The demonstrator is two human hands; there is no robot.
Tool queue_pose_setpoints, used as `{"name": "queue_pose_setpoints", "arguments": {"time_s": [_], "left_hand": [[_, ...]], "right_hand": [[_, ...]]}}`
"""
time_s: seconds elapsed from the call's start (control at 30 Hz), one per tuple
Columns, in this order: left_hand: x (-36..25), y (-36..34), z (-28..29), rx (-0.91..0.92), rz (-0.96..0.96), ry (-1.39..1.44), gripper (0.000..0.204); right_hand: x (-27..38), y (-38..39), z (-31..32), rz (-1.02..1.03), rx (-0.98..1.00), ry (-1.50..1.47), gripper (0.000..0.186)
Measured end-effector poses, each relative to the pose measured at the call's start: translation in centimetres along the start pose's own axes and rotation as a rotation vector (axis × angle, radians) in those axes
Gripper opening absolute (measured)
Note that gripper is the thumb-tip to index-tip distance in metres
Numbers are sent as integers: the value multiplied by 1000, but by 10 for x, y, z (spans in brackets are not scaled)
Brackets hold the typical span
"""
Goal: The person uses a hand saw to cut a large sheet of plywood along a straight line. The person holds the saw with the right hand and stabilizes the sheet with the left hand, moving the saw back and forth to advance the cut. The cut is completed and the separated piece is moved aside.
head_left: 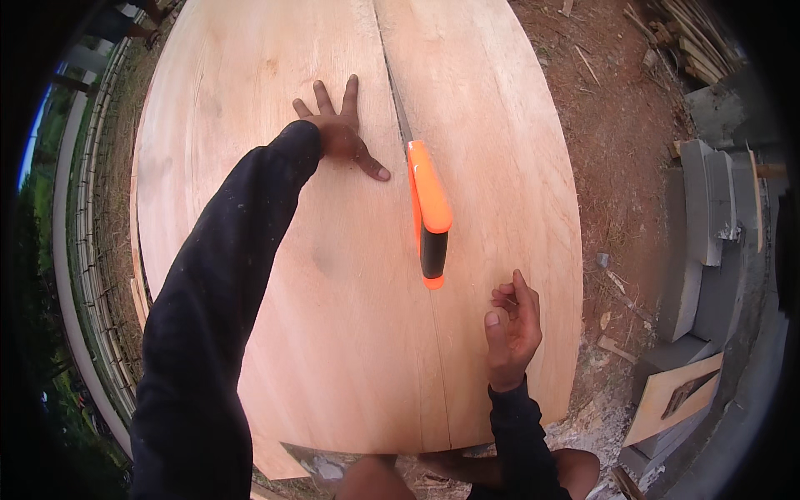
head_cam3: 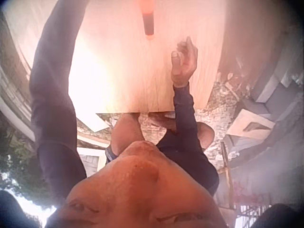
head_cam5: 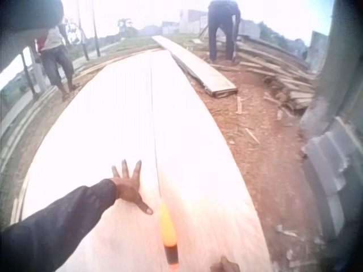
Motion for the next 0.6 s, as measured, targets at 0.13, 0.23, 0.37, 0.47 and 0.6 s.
{"name": "queue_pose_setpoints", "arguments": {"time_s": [0.13, 0.23, 0.37, 0.47, 0.6], "left_hand": [[4, 12, -1, -23, -23, 130, 170], [6, 29, 3, -226, -154, 202, 133], [58, 47, -10, -346, -173, 469, 44], [73, 64, -29, -643, -59, 490, 34], [25, 87, -47, -833, -163, 431, 36]], "right_hand": [[13, 18, -15, 174, 102, 292, 61], [26, 18, -32, 342, 169, 580, 55], [25, 23, -34, 373, 122, 645, 47], [12, 25, -31, 411, 81, 557, 42], [13, 25, -33, 444, 71, 544, 38]]}}
Point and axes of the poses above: each hand's wrist, its own y-axis away from the middle knuckle, its own z-axis out of the back of the hand, x = y × z, the point moved 6 cm from there along -y, towards the middle knuckle, and after that the axes turned 8 degrees about -y, right-handed, at the moved point
